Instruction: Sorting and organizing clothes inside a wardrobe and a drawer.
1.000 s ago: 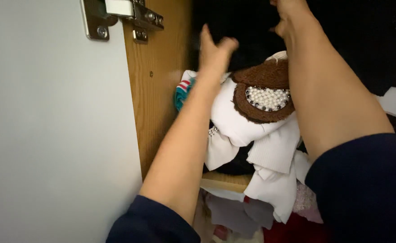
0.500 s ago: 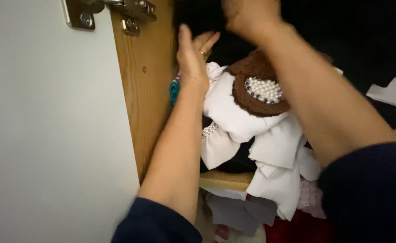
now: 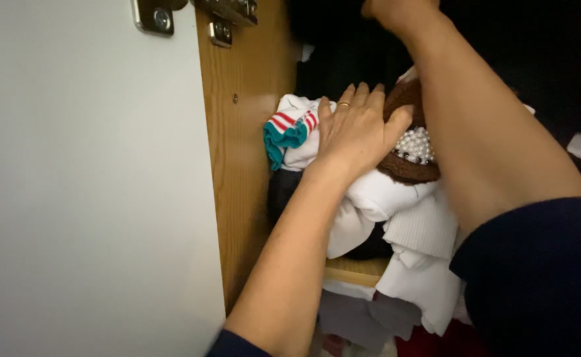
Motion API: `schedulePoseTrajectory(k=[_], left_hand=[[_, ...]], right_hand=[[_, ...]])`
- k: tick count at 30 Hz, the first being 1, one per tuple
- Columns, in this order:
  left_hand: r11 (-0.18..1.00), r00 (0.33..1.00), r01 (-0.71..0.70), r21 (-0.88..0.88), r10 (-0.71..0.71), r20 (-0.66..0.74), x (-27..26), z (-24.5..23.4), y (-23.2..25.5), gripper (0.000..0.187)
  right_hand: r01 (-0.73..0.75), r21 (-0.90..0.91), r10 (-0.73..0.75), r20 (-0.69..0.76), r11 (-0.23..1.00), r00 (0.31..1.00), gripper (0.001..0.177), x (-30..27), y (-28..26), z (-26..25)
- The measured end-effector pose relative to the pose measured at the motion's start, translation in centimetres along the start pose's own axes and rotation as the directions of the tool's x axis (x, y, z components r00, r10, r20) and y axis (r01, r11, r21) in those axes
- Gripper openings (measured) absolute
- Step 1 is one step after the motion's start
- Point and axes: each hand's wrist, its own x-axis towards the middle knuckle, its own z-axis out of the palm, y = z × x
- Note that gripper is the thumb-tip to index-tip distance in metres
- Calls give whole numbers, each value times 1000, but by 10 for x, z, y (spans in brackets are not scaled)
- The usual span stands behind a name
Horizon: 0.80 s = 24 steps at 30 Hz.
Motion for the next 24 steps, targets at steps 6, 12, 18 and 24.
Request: schedulePoseTrajectory(k=[6,12,18,24], left_hand=[[993,990,4,-119,-21,-142,-8,-10,2,49],[995,908,-50,81,80,-411,-21,-7,0,46],[987,973,18,158,19,-232,-12,-7,-1,66],[988,975,22,151,12,-220,-10,-8,-3,66]], right_hand=[[31,-24,-21,339,999,940,75,-30,-45,-27],[243,237,-274,105,941,956,71,-40,-28,-27],[2,20,-2,10,1000,1000,39,-40,75,-38],[-181,-174,188,28,968,982,53,-35,104,16]])
